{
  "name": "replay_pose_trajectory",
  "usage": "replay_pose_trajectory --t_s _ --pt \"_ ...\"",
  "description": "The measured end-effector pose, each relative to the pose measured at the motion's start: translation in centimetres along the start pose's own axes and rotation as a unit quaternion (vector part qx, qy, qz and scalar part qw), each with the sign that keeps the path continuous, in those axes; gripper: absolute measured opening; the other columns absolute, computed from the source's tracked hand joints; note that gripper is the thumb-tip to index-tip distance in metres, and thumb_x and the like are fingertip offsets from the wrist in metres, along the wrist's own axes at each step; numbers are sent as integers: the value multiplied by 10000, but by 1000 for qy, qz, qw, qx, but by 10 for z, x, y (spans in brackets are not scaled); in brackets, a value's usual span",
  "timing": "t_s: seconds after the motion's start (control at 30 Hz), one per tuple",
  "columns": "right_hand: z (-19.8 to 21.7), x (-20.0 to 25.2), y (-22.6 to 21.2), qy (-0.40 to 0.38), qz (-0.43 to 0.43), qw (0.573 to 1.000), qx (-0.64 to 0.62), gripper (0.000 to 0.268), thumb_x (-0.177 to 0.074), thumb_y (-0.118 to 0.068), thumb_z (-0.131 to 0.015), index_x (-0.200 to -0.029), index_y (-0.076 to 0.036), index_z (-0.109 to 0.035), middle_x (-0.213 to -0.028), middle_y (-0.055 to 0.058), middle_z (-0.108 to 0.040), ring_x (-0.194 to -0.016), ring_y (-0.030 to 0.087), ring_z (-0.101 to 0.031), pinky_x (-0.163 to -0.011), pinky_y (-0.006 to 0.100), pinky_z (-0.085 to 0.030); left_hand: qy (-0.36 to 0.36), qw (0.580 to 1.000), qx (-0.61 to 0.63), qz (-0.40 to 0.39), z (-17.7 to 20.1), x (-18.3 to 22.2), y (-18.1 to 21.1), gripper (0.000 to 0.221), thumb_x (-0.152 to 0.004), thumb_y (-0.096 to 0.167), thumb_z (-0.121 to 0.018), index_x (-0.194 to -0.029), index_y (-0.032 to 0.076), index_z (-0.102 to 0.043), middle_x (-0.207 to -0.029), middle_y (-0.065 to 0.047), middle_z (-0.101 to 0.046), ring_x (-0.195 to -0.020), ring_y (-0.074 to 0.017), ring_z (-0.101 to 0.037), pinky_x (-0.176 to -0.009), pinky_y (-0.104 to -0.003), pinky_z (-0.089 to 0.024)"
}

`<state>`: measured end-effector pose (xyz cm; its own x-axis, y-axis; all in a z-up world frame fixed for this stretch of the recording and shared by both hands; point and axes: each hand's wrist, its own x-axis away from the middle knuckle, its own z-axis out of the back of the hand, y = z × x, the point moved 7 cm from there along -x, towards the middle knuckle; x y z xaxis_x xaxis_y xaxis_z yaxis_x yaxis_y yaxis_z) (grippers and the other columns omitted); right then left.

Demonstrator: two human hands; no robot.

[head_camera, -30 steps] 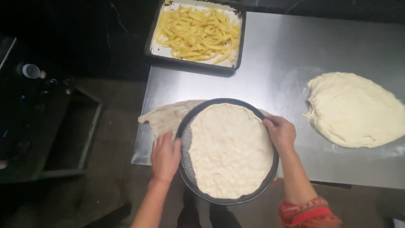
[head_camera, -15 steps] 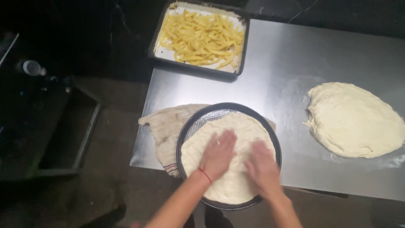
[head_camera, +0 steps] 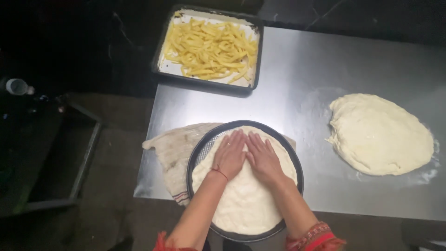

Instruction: Stretching pizza dough onto a metal screen and applying oil to prepare it for baking.

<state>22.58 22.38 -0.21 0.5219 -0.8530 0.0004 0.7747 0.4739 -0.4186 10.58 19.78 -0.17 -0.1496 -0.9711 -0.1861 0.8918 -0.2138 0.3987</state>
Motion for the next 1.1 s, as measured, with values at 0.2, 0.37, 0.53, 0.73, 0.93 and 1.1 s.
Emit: replay_pose_trajectory --t_s 0.2,0.37,0.53,0.73,0.93,1.1 --pt "5 -14 12 50 -5 999 -8 417 -1064 -303 -515 -1461 -182 -552 -1581 23 -514 -1504 165 -439 -1323 381 -292 -57 996 -4 74 -7 -15 -21 496 -1025 295 -522 -1454 47 -510 -1597 -128 -437 -1526 -257 -336 -1273 -415 -228" --pt "29 -8 -1 50 -32 997 -51 436 -1038 -262 -534 -1436 -87 -568 -1534 109 -532 -1478 241 -432 -1256 399 -302 1 999 38 8 1 -25 -12 523 -978 285 -546 -1443 44 -540 -1567 -119 -465 -1471 -269 -386 -1205 -450 -265" --pt "26 13 15 102 -5 992 -79 479 -1011 -238 -534 -1439 -26 -568 -1534 174 -510 -1465 301 -409 -1216 430 -257 -29 996 56 58 -10 -13 -17 537 -1008 357 -552 -1445 46 -529 -1598 -115 -443 -1509 -263 -362 -1241 -431 -258" --pt "9 36 38 128 -72 976 -160 440 -1054 -238 -468 -1430 -45 -588 -1537 151 -533 -1476 294 -429 -1230 400 -264 -30 999 11 37 -17 9 -19 644 -975 348 -564 -1504 4 -434 -1605 -156 -377 -1496 -270 -311 -1206 -470 -238" --pt "37 52 34 144 -235 892 -357 446 -1062 -346 -491 -1394 -82 -628 -1449 96 -627 -1394 198 -523 -1166 325 -361 -35 996 22 74 18 7 -25 575 -989 327 -565 -1454 -1 -483 -1579 -171 -423 -1501 -292 -337 -1205 -458 -263" --pt "76 67 85 247 -197 902 -295 384 -983 -352 -623 -1236 -91 -749 -1183 113 -781 -1111 246 -722 -987 352 -534 185 966 146 106 110 74 -46 409 -993 206 -587 -1313 -44 -635 -1412 -234 -608 -1362 -366 -534 -1149 -446 -410"
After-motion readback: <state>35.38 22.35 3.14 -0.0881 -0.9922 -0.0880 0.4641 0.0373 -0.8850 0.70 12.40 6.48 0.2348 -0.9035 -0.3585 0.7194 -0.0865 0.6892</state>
